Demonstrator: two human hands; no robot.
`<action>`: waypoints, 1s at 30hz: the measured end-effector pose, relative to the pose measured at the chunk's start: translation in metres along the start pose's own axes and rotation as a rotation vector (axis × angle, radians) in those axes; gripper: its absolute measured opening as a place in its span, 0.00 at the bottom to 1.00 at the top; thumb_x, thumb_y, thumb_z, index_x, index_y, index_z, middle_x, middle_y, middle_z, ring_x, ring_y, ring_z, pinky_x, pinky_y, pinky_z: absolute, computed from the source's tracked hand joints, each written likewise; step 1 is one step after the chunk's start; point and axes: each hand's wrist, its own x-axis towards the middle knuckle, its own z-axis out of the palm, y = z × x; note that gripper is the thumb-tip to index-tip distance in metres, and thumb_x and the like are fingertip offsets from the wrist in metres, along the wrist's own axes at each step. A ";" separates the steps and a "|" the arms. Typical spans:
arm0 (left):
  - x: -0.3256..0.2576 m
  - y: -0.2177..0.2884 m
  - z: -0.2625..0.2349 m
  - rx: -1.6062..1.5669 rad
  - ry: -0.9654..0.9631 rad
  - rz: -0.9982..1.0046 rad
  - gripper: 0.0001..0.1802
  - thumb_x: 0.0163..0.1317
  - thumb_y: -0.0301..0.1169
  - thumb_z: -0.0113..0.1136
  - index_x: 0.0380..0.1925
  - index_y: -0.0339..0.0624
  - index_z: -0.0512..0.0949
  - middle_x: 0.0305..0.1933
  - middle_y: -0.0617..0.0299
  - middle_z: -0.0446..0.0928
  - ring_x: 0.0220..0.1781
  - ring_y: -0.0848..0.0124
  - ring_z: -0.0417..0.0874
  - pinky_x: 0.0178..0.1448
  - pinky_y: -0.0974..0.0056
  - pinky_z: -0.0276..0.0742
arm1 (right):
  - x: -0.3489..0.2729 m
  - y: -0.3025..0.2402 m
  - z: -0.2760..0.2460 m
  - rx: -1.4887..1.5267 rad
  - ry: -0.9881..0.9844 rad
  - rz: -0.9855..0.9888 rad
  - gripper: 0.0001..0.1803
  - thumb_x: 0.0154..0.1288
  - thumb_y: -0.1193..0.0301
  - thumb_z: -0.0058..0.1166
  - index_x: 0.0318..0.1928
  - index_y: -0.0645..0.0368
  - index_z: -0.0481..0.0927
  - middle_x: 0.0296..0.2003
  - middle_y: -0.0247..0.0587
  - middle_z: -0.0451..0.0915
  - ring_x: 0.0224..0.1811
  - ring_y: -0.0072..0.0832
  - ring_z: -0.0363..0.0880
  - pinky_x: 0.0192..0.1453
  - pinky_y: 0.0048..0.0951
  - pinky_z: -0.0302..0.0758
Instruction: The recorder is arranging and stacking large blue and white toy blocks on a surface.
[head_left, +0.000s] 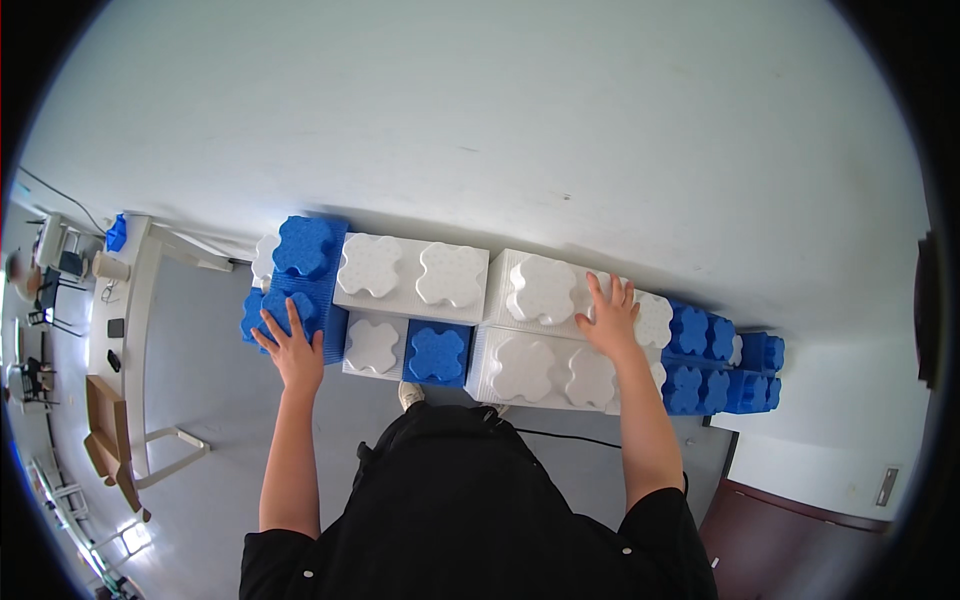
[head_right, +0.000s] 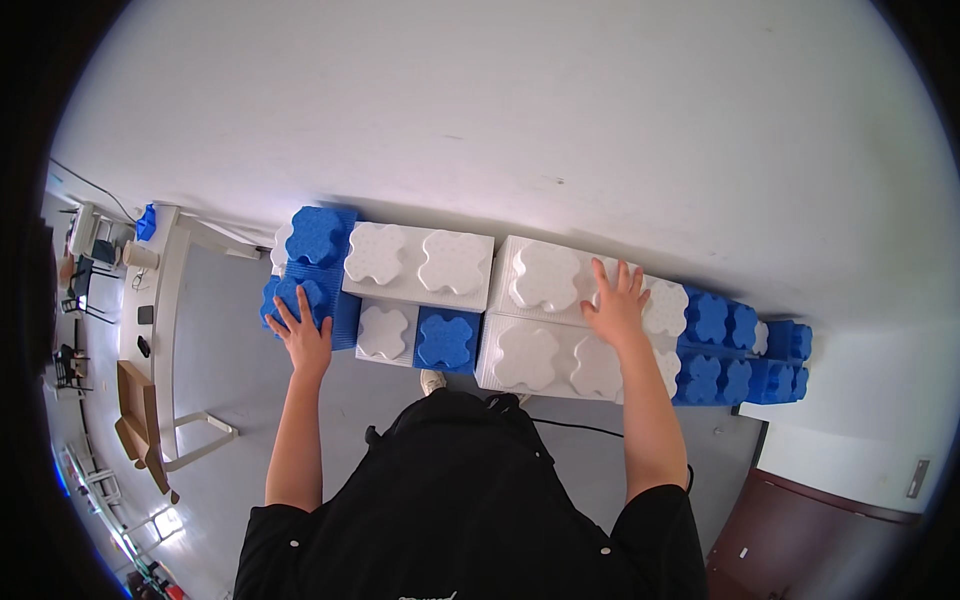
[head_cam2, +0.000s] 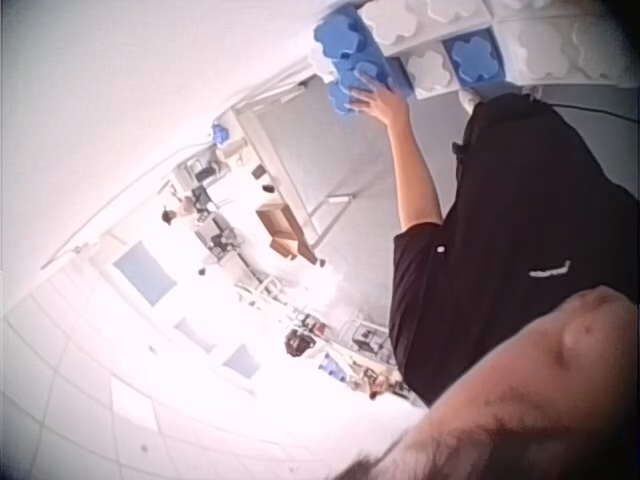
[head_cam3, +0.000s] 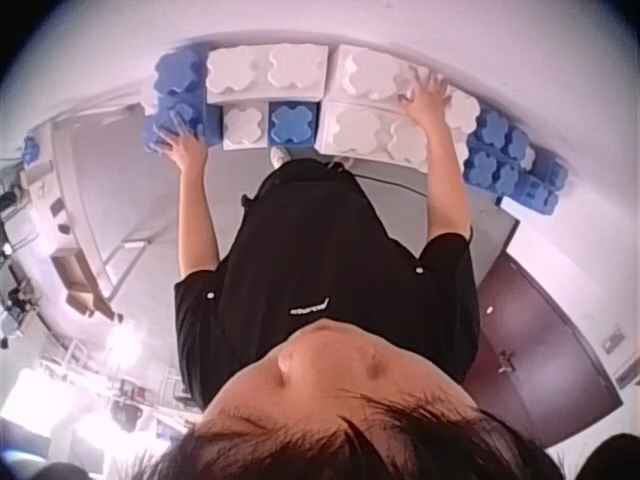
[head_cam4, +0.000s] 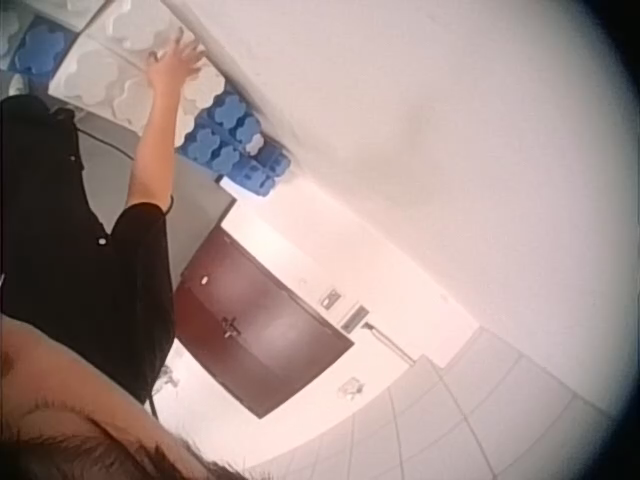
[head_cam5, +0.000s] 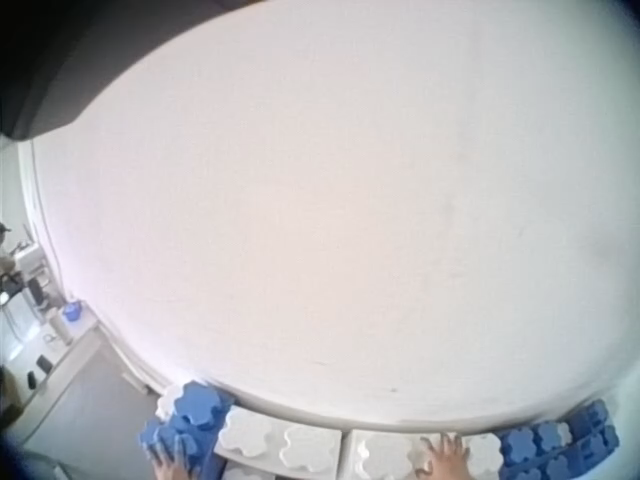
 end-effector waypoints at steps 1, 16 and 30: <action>0.000 -0.001 0.000 0.002 -0.001 -0.003 0.50 0.67 0.43 0.69 0.85 0.60 0.52 0.85 0.28 0.38 0.81 0.14 0.33 0.79 0.22 0.49 | 0.000 -0.002 0.005 0.000 -0.002 -0.004 0.51 0.65 0.53 0.68 0.84 0.33 0.54 0.84 0.58 0.42 0.85 0.71 0.34 0.79 0.81 0.45; -0.003 -0.002 -0.010 0.025 -0.046 -0.007 0.50 0.67 0.41 0.68 0.84 0.58 0.53 0.85 0.27 0.38 0.82 0.17 0.34 0.83 0.26 0.45 | -0.003 -0.033 -0.013 -0.018 -0.099 0.062 0.52 0.68 0.57 0.64 0.85 0.41 0.49 0.84 0.63 0.40 0.85 0.74 0.33 0.80 0.81 0.36; -0.001 0.002 -0.008 0.036 -0.006 -0.007 0.47 0.68 0.41 0.65 0.84 0.54 0.54 0.85 0.26 0.38 0.83 0.20 0.36 0.84 0.27 0.39 | 0.052 -0.110 0.008 0.112 0.084 0.128 0.35 0.79 0.46 0.40 0.70 0.61 0.73 0.68 0.58 0.72 0.73 0.60 0.67 0.75 0.89 0.36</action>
